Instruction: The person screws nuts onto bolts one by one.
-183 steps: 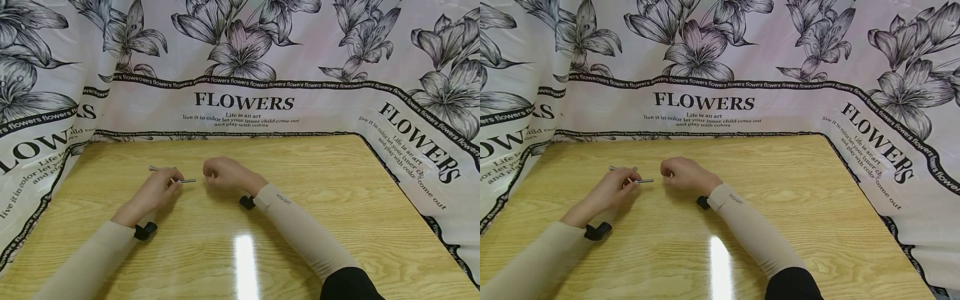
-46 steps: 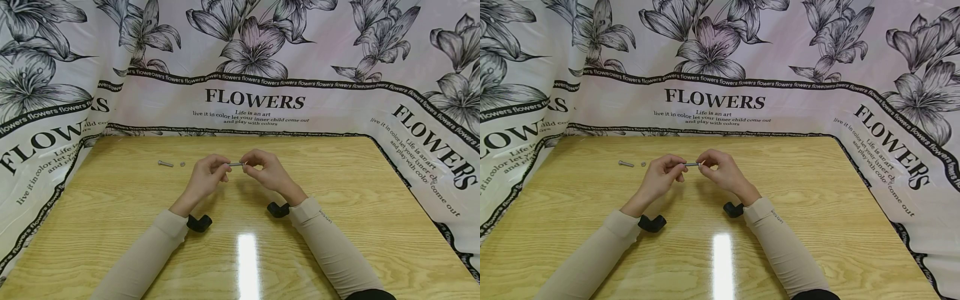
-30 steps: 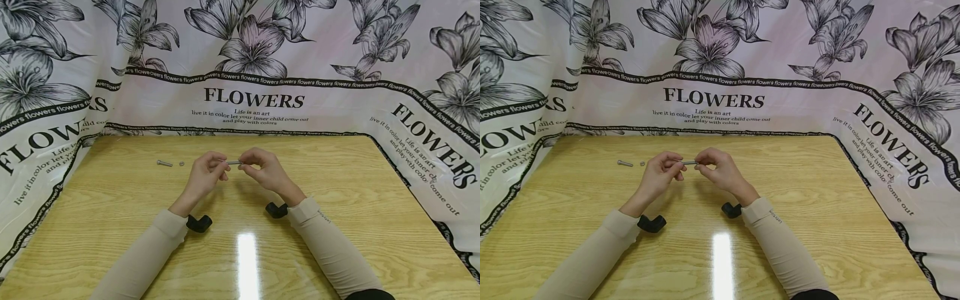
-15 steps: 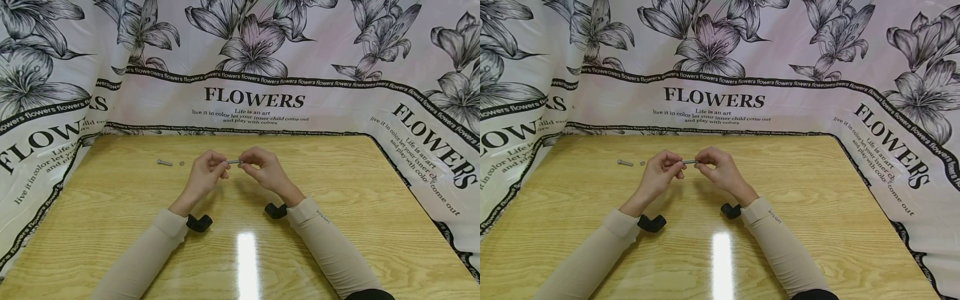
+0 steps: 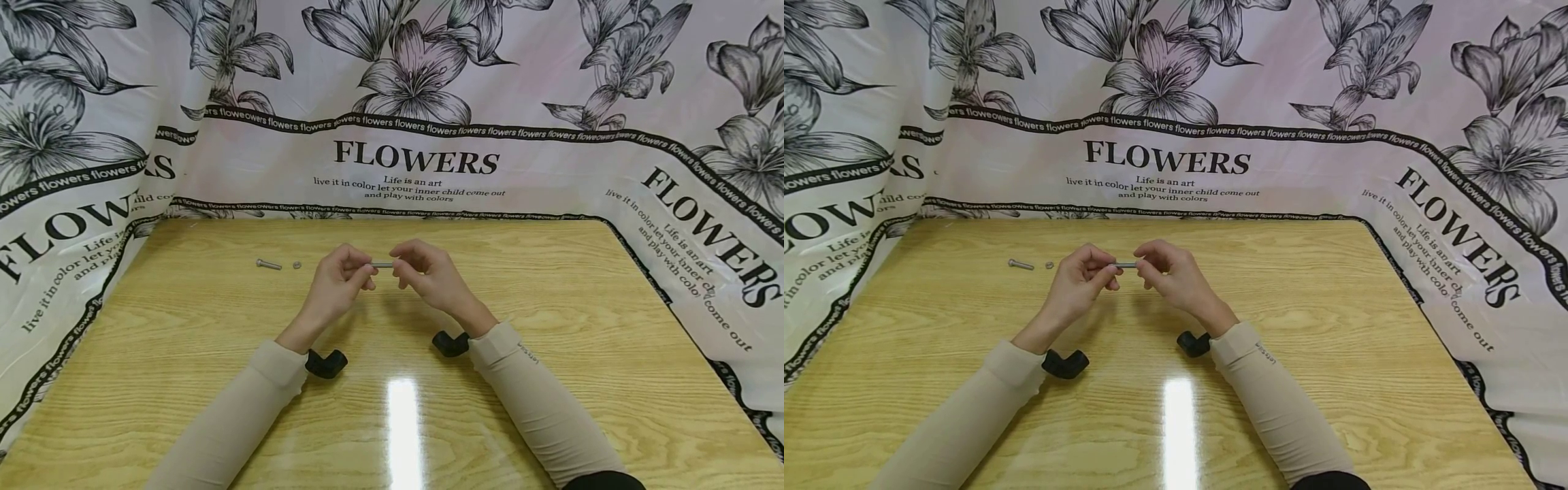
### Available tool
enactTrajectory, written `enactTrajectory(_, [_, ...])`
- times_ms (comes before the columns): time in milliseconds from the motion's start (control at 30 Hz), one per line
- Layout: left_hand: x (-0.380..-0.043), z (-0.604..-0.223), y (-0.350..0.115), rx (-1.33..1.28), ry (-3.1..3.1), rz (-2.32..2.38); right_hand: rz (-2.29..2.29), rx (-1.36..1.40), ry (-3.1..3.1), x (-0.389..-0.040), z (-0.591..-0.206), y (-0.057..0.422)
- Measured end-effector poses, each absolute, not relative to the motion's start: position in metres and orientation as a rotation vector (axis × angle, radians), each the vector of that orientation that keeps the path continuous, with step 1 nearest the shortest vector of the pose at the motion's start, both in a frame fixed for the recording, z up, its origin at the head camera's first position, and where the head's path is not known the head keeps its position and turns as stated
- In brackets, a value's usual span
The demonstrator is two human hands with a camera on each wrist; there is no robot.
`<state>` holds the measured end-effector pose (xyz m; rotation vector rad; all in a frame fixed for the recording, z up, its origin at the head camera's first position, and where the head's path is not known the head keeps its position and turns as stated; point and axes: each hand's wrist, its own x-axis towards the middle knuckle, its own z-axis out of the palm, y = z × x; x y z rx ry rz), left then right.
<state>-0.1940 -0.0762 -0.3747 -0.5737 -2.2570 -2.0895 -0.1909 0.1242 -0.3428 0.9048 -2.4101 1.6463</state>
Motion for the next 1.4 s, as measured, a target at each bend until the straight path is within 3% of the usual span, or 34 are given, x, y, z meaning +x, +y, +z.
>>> enactTrajectory(467, [-0.193,-0.375,-0.076,-0.563,-2.265,-2.035,1.6,0.913,-2.461,-0.193,-0.346,0.125])
enactTrajectory(733, [-0.193,-0.376,-0.076,-0.562,-2.277,-2.016,1.548,0.934,-2.484,-0.213,-0.376,0.129])
enactTrajectory(1400, [-0.193,-0.376,-0.076,-0.571,-2.26,-1.977,1.522,0.925,-2.472,-0.212,-0.376,0.129])
